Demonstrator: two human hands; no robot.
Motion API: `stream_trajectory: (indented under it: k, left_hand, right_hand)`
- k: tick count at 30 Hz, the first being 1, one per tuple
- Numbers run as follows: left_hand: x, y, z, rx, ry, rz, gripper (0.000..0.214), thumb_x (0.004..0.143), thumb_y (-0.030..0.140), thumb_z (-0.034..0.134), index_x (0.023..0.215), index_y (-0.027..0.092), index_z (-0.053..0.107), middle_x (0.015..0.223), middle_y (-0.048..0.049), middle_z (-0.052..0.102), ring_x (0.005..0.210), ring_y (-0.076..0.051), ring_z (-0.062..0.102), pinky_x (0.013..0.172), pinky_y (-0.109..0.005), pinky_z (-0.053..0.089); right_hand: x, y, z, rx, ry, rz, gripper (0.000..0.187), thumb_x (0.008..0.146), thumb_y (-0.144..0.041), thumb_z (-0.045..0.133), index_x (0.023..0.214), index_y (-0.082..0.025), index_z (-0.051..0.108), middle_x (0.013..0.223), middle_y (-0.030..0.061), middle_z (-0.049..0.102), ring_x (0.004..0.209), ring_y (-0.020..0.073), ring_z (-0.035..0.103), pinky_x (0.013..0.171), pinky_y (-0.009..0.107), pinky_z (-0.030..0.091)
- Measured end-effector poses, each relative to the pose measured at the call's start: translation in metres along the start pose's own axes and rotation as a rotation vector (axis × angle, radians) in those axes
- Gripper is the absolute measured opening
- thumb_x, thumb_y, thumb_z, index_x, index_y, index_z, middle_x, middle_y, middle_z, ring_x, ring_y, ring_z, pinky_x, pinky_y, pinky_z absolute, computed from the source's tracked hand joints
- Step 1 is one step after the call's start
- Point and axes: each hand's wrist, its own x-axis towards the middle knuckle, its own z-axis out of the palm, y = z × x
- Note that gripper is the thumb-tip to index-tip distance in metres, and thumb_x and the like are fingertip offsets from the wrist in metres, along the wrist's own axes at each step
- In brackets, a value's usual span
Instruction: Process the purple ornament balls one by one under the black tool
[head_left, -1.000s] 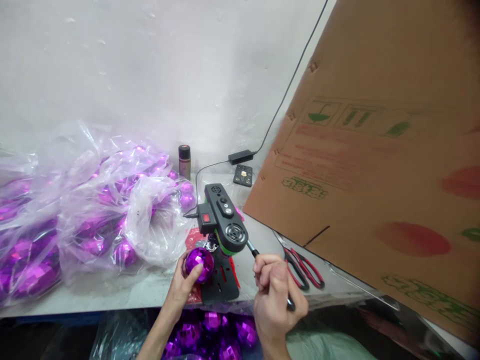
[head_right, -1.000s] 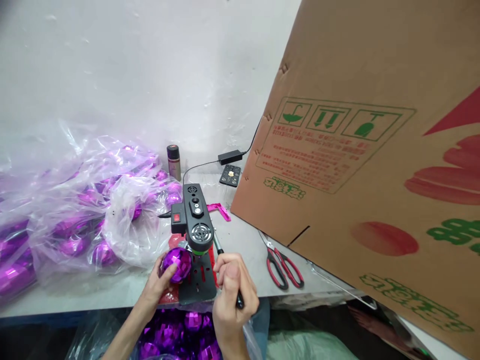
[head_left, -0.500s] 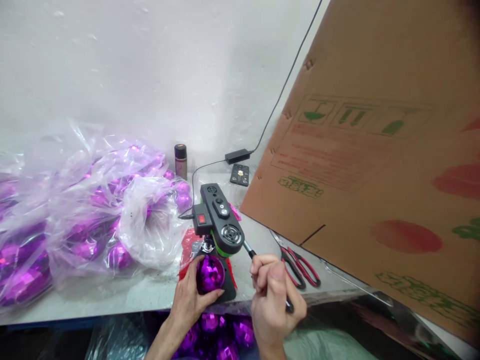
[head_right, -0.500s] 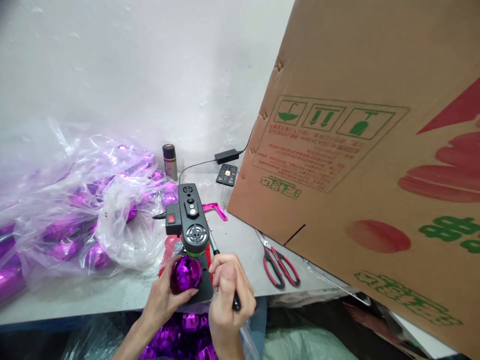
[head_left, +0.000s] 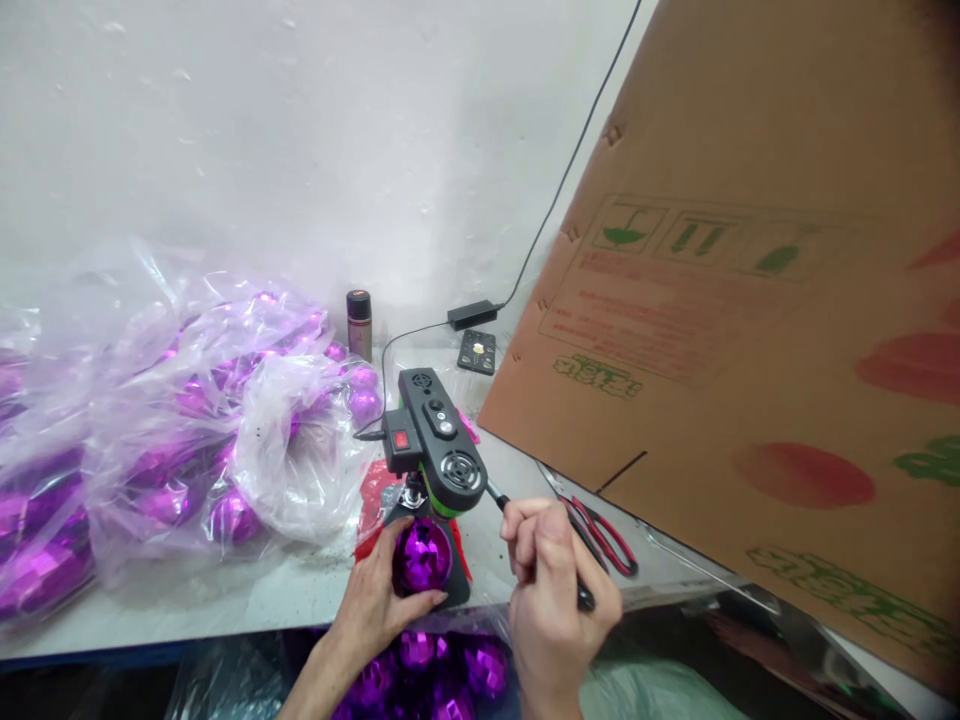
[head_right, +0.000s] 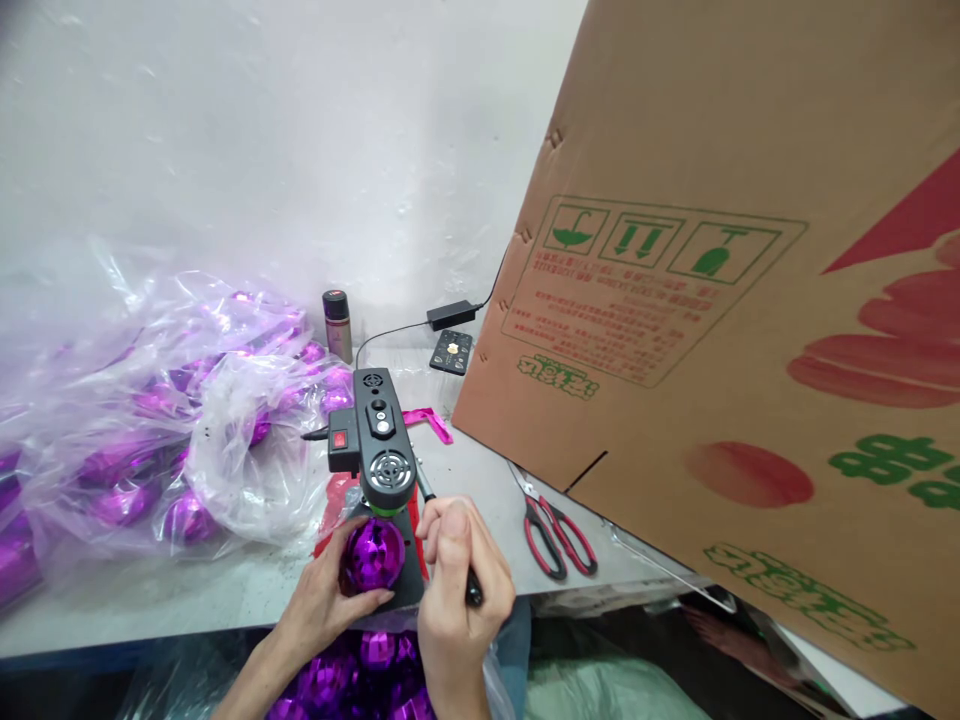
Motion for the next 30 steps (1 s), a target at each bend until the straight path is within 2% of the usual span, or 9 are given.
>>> stream_trajectory:
  k: [5, 8, 11, 15, 18, 22, 25, 28, 30]
  left_hand:
    - [0.006, -0.004, -0.006, -0.017, -0.033, 0.002, 0.081, 0.065, 0.045, 0.094, 0.138, 0.022, 0.066, 0.134, -0.0171, 0.078, 0.126, -0.045, 0.073, 0.113, -0.057, 0.054]
    - [0.012, -0.015, -0.008, -0.177, 0.017, -0.124, 0.087, 0.075, 0.062, 0.085, 0.145, 0.017, 0.06, 0.114, -0.0139, 0.082, 0.097, -0.036, 0.079, 0.094, -0.048, 0.061]
    - [0.016, -0.026, -0.008, -0.406, 0.023, -0.279, 0.099, 0.081, 0.079, 0.075, 0.154, 0.015, 0.052, 0.083, -0.0031, 0.076, 0.06, -0.023, 0.067, 0.067, -0.037, 0.057]
    - [0.018, -0.034, -0.009, -0.601, 0.009, -0.34, 0.102, 0.076, 0.083, 0.08, 0.15, 0.016, 0.057, 0.075, 0.0024, 0.069, 0.055, -0.016, 0.059, 0.061, -0.031, 0.053]
    - [0.018, -0.033, -0.01, -0.568, 0.007, -0.326, 0.1, 0.074, 0.083, 0.082, 0.145, 0.016, 0.061, 0.073, 0.0037, 0.068, 0.056, -0.015, 0.059, 0.06, -0.03, 0.053]
    - [0.018, -0.03, -0.008, -0.421, 0.037, -0.283, 0.109, 0.072, 0.08, 0.085, 0.152, 0.013, 0.054, 0.066, 0.0063, 0.065, 0.052, -0.017, 0.059, 0.058, -0.031, 0.053]
    - [0.018, -0.026, -0.005, -0.311, 0.08, -0.201, 0.102, 0.07, 0.071, 0.09, 0.151, 0.018, 0.056, 0.084, -0.0004, 0.076, 0.064, -0.022, 0.069, 0.067, -0.034, 0.058]
    - [0.017, -0.02, -0.002, -0.259, 0.113, -0.095, 0.085, 0.072, 0.059, 0.093, 0.143, 0.023, 0.062, 0.124, -0.0102, 0.079, 0.111, -0.033, 0.077, 0.103, -0.043, 0.059]
    - [0.016, -0.012, -0.001, -0.192, 0.112, -0.05, 0.079, 0.073, 0.054, 0.092, 0.14, 0.024, 0.063, 0.133, -0.0126, 0.077, 0.127, -0.037, 0.072, 0.116, -0.048, 0.052]
  right_hand:
    - [0.001, 0.0, 0.0, 0.004, -0.01, -0.007, 0.051, 0.111, -0.028, 0.057, 0.062, -0.02, 0.049, 0.058, -0.0037, 0.047, 0.06, 0.011, 0.056, 0.051, 0.024, 0.035]
    - [0.001, 0.0, 0.001, 0.009, -0.012, -0.033, 0.051, 0.111, -0.027, 0.056, 0.061, -0.02, 0.049, 0.057, -0.0038, 0.046, 0.058, 0.0113, 0.055, 0.05, 0.025, 0.032]
    - [0.002, -0.001, 0.002, -0.008, -0.006, -0.044, 0.053, 0.112, -0.028, 0.055, 0.06, -0.021, 0.047, 0.056, -0.0042, 0.044, 0.057, 0.0118, 0.055, 0.05, 0.025, 0.033]
    - [0.003, -0.003, 0.003, -0.016, 0.004, -0.054, 0.052, 0.111, -0.028, 0.055, 0.06, -0.021, 0.046, 0.056, -0.0047, 0.043, 0.056, 0.0117, 0.054, 0.05, 0.025, 0.033]
    - [0.004, -0.005, 0.004, -0.019, -0.002, -0.044, 0.052, 0.112, -0.028, 0.054, 0.06, -0.021, 0.046, 0.056, -0.0045, 0.044, 0.056, 0.0115, 0.054, 0.05, 0.025, 0.033]
    - [0.004, -0.007, 0.003, -0.018, -0.029, -0.047, 0.052, 0.113, -0.027, 0.051, 0.062, -0.021, 0.046, 0.058, -0.0045, 0.044, 0.057, 0.0109, 0.054, 0.051, 0.025, 0.034]
    - [0.004, -0.007, 0.002, -0.016, -0.052, -0.039, 0.051, 0.114, -0.025, 0.049, 0.063, -0.021, 0.045, 0.059, -0.0045, 0.044, 0.059, 0.0103, 0.054, 0.053, 0.024, 0.035]
    - [0.003, -0.006, 0.001, -0.02, -0.061, -0.03, 0.05, 0.114, -0.024, 0.049, 0.064, -0.021, 0.044, 0.06, -0.0043, 0.044, 0.06, 0.0107, 0.055, 0.054, 0.025, 0.036]
    - [0.002, -0.005, 0.0, -0.022, -0.067, -0.032, 0.049, 0.114, -0.023, 0.048, 0.064, -0.021, 0.044, 0.06, -0.0042, 0.045, 0.06, 0.0109, 0.055, 0.054, 0.025, 0.036]
